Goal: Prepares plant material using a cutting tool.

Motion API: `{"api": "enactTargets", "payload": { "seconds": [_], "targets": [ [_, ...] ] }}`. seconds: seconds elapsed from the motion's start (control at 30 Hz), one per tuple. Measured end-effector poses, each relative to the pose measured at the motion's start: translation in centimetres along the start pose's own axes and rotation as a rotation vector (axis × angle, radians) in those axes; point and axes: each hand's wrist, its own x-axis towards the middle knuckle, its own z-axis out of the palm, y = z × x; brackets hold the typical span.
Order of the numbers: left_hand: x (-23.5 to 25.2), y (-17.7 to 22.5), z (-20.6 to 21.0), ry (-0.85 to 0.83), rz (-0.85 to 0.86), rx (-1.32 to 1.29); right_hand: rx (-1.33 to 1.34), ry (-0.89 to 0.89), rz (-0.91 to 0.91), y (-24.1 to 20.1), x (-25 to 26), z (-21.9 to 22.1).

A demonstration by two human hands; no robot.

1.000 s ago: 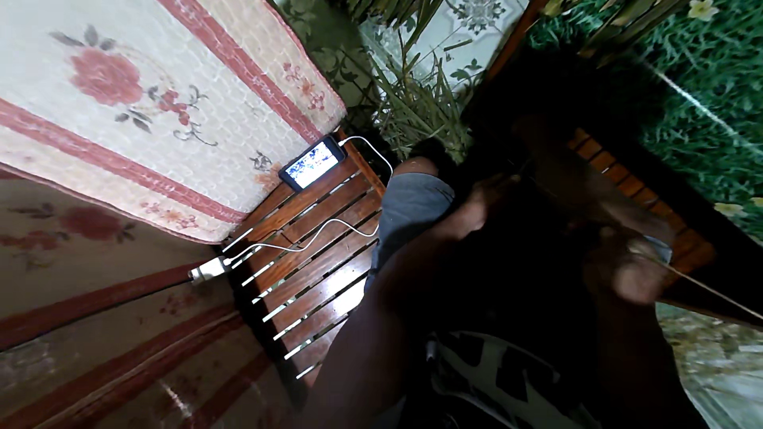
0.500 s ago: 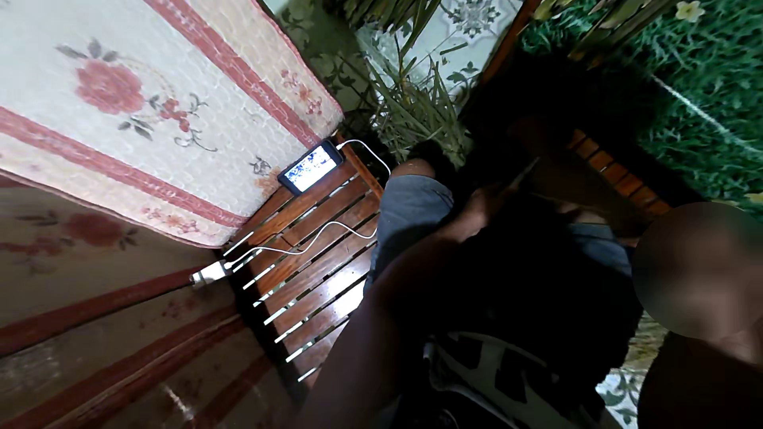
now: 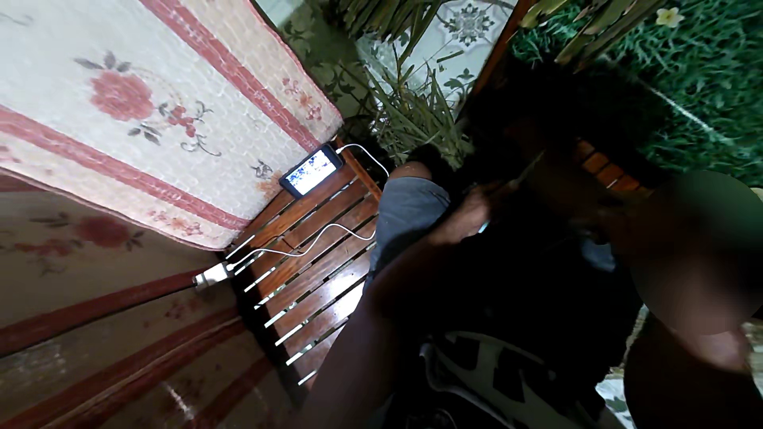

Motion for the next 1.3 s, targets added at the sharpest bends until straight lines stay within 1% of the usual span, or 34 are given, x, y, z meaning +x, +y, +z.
{"api": "enactTargets", "payload": {
  "seconds": [0.07,0.13,0.2,0.23,0.3,0.33,0.37,0.4,0.43,0.47,0.53,0.63,0.73,0.83,0.9,0.93,1.0,1.07,1.17,1.2,1.27,1.3],
  "targets": [
    [-1.1,2.4,1.0,-0.076,0.019,0.13,-0.077,-0.174,0.017,-1.6,1.1,0.9],
    [-2.4,5.4,2.0,-0.19,0.004,0.321,-0.084,-0.184,0.002,-2.9,1.1,2.3],
    [-3.1,7.2,2.3,-0.235,0.046,0.407,-0.01,-0.133,-0.018,-3.3,1.2,3.5],
    [-3.2,7.8,2.1,-0.199,0.069,0.383,0.019,-0.133,-0.114,-2.4,2.1,4.1],
    [-2.7,8.5,0.9,-0.063,0.111,0.257,0.0,-0.099,-0.327,0.8,4.2,6.3],
    [-2.1,8.7,0.1,0.01,0.145,0.175,0.034,-0.104,-0.321,0.4,4.4,7.0],
    [-1.7,9.3,-0.6,0.065,0.176,0.117,0.146,-0.128,-0.26,-1.3,3.8,7.2],
    [-1.6,10.1,-1.2,0.103,0.206,0.098,0.286,-0.149,-0.178,-2.8,2.9,7.4],
    [-1.5,10.8,-1.8,0.136,0.233,0.105,0.404,-0.13,-0.136,-3.5,2.1,7.7],
    [-1.5,11.2,-2.3,0.152,0.251,0.135,0.471,-0.091,-0.135,-3.7,1.4,8.0],
    [-1.5,11.4,-3.2,0.173,0.277,0.147,0.5,-0.017,-0.208,-3.8,0.4,8.4],
    [-1.7,11.0,-4.0,0.162,0.298,0.064,0.534,0.009,-0.293,-4.0,-0.2,9.0],
    [-2.9,9.6,-3.9,0.045,0.262,0.018,0.624,0.019,-0.309,-3.5,-0.2,10.1],
    [-5.8,7.1,-2.1,-0.066,0.104,0.232,0.785,0.008,-0.281,-3.3,-0.2,10.4],
    [-6.4,5.8,-1.9,-0.144,0.069,0.327,0.896,-0.01,-0.251,-3.1,-0.5,10.2],
    [-6.6,5.7,-1.9,-0.15,0.082,0.343,0.942,-0.035,-0.229,-3.1,-0.7,10.0],
    [-6.8,5.7,-2.1,-0.126,0.134,0.34,1.009,-0.085,-0.211,-3.2,-1.3,9.6],
    [-7.3,5.4,-1.6,-0.115,0.166,0.353,1.054,-0.093,-0.208,-3.3,-1.8,9.5],
    [-8.4,5.6,-0.4,-0.155,0.168,0.486,1.012,-0.066,-0.207,-3.4,-2.6,8.8],
    [-8.6,5.8,-0.5,-0.119,0.178,0.483,0.975,-0.057,-0.195,-3.5,-3.2,8.5],
    [-8.2,6.3,-1.7,0.003,0.222,0.36,0.919,-0.069,-0.165,-3.7,-4.3,8.0],
    [-8.0,6.4,-2.3,0.03,0.24,0.3,0.893,-0.076,-0.165,-3.8,-4.8,7.9]
  ]
}}
